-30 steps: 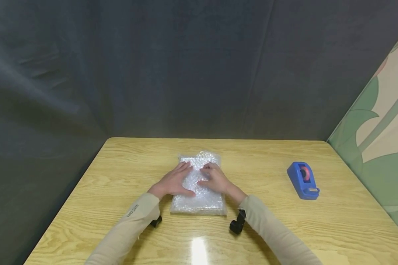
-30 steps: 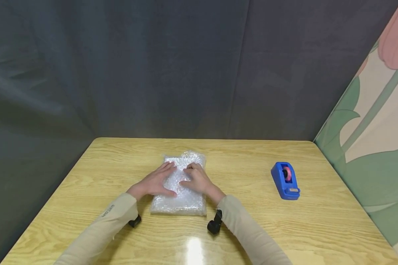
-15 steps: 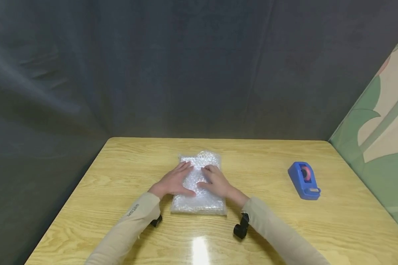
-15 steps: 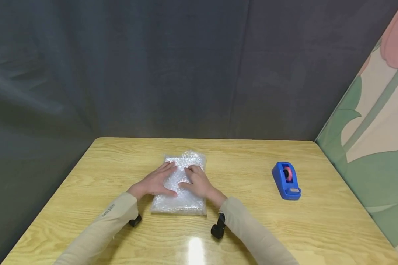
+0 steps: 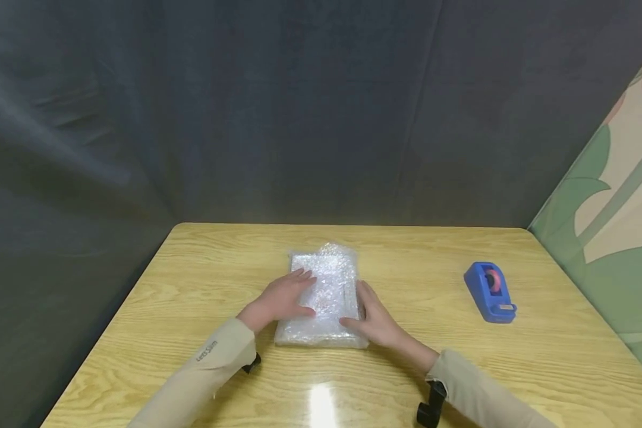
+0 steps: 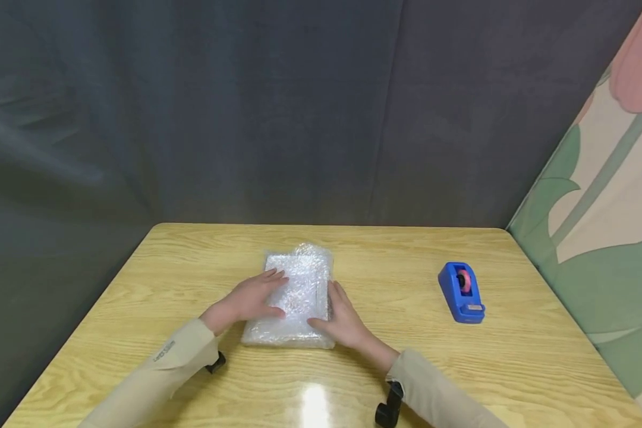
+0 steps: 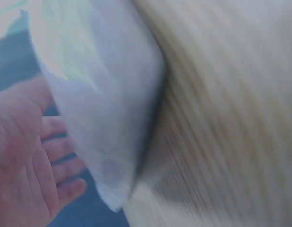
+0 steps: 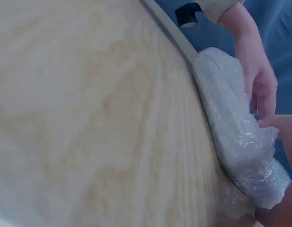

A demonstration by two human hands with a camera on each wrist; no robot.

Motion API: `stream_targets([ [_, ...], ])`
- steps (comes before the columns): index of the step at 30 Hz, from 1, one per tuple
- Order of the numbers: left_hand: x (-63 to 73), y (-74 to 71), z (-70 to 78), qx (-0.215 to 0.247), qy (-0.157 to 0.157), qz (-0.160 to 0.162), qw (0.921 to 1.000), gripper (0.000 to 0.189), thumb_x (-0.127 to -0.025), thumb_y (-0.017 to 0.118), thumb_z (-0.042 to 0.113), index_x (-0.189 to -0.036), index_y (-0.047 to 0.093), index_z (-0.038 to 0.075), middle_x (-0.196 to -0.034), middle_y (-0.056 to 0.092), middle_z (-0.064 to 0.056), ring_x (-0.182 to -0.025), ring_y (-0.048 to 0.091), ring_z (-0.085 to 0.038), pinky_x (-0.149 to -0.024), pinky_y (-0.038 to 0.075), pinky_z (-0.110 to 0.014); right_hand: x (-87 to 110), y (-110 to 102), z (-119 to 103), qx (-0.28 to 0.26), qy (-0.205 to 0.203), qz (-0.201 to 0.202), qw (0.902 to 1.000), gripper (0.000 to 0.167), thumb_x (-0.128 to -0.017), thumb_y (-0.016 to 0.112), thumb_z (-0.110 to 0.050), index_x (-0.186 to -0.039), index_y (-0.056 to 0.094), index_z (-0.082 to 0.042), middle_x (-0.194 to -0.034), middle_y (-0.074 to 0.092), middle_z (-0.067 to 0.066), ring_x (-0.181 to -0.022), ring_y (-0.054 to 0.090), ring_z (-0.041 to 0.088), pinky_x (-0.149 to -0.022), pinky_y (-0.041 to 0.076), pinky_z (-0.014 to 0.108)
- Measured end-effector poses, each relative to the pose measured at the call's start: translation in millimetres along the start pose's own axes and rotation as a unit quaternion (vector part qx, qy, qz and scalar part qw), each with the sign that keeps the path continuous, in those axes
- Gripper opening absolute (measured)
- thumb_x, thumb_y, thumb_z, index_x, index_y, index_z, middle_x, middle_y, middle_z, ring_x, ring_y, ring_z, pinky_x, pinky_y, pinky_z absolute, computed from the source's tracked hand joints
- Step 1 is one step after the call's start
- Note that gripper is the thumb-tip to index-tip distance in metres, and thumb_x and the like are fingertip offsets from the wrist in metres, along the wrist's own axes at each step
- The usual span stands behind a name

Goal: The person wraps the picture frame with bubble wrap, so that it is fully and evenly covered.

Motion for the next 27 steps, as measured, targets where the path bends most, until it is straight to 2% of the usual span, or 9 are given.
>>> stream_targets([
  [2,9.7,-3.3,6.6,0.010,0.008,0.006,0.9999,0.068,-0.082,0.062,0.042,-0.135,0.041,0.005,-0.143,0.031,-0.016,-0.131,0.028,-0.035,-0.104,0.029,-0.050,4.1,2.1,0.8,-0.059,0.010,-0.007,0.9982,0.081,-0.076,0.071,-0.014,-0.139,0.024,0.007,-0.136,0.034,0.026,-0.125,0.034,0.038,-0.104,0.028,0.050],
  [5,28.3,-2.9,7.2,0.022,-0.006,0.015,0.9996,0.065,-0.085,0.058,0.043,-0.135,0.042,0.005,-0.145,0.028,-0.018,-0.129,0.030,-0.038,-0.100,0.033,-0.053,9.3,5.0,4.4,-0.118,0.044,-0.018,0.9919,0.083,-0.078,0.069,-0.010,-0.139,0.017,0.010,-0.141,0.026,0.028,-0.129,0.028,0.039,-0.105,0.026,0.046],
  [8,46.7,1.9,1.0,0.056,-0.032,0.019,0.9978,0.071,-0.085,0.056,0.047,-0.137,0.037,0.003,-0.146,0.022,-0.020,-0.129,0.030,-0.039,-0.099,0.034,-0.054,12.4,7.2,7.5,-0.131,0.077,-0.019,0.9883,0.086,-0.080,0.067,-0.012,-0.140,0.010,0.010,-0.146,0.011,0.026,-0.133,0.016,0.038,-0.106,0.020,0.046],
  [11,56.4,9.2,-3.9,0.091,-0.042,0.015,0.9948,0.079,-0.085,0.054,0.051,-0.140,0.030,0.001,-0.146,0.018,-0.023,-0.127,0.032,-0.039,-0.099,0.035,-0.052,11.6,8.9,8.6,-0.153,0.090,-0.012,0.9841,0.085,-0.080,0.066,-0.009,-0.141,0.009,0.009,-0.147,0.008,0.025,-0.134,0.011,0.036,-0.108,0.016,0.044],
  [14,56.4,13.8,-6.4,0.111,-0.039,0.017,0.9929,0.083,-0.084,0.053,0.053,-0.141,0.026,-0.001,-0.145,0.016,-0.025,-0.125,0.035,-0.040,-0.097,0.037,-0.050,7.9,11.3,8.2,-0.181,0.088,-0.005,0.9795,0.083,-0.080,0.063,-0.004,-0.140,0.007,0.011,-0.147,0.004,0.026,-0.135,0.006,0.036,-0.109,0.011,0.043],
  [17,51.7,12.7,-9.4,0.114,-0.036,0.029,0.9924,0.082,-0.083,0.057,0.050,-0.140,0.028,-0.003,-0.144,0.017,-0.027,-0.123,0.037,-0.042,-0.097,0.038,-0.050,2.5,14.5,9.5,-0.201,0.088,-0.006,0.9755,0.083,-0.081,0.062,-0.002,-0.140,0.004,0.011,-0.148,0.000,0.025,-0.136,0.002,0.035,-0.110,0.006,0.041],
  [22,43.7,9.0,-18.1,0.129,-0.054,0.029,0.9897,0.080,-0.083,0.060,0.044,-0.140,0.029,-0.002,-0.145,0.017,-0.026,-0.124,0.036,-0.041,-0.099,0.036,-0.050,-7.0,14.6,4.6,-0.209,0.098,-0.012,0.9730,0.083,-0.082,0.060,-0.001,-0.140,0.002,0.012,-0.148,-0.002,0.025,-0.136,0.000,0.036,-0.110,0.004,0.043],
  [27,41.5,11.0,-23.3,0.147,-0.065,0.030,0.9865,0.084,-0.085,0.057,0.045,-0.143,0.018,-0.001,-0.148,0.013,-0.019,-0.132,0.026,-0.033,-0.106,0.027,-0.044,-16.7,14.2,8.3,-0.200,0.089,-0.020,0.9755,0.083,-0.081,0.060,-0.001,-0.139,0.002,0.013,-0.147,-0.001,0.027,-0.135,0.000,0.037,-0.110,0.004,0.044],
])
Point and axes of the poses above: each hand's wrist, its own x-axis away from the middle knuckle, its own y-axis out of the palm, z = x × y, the point moved 5 cm from there along -x, towards the middle knuckle
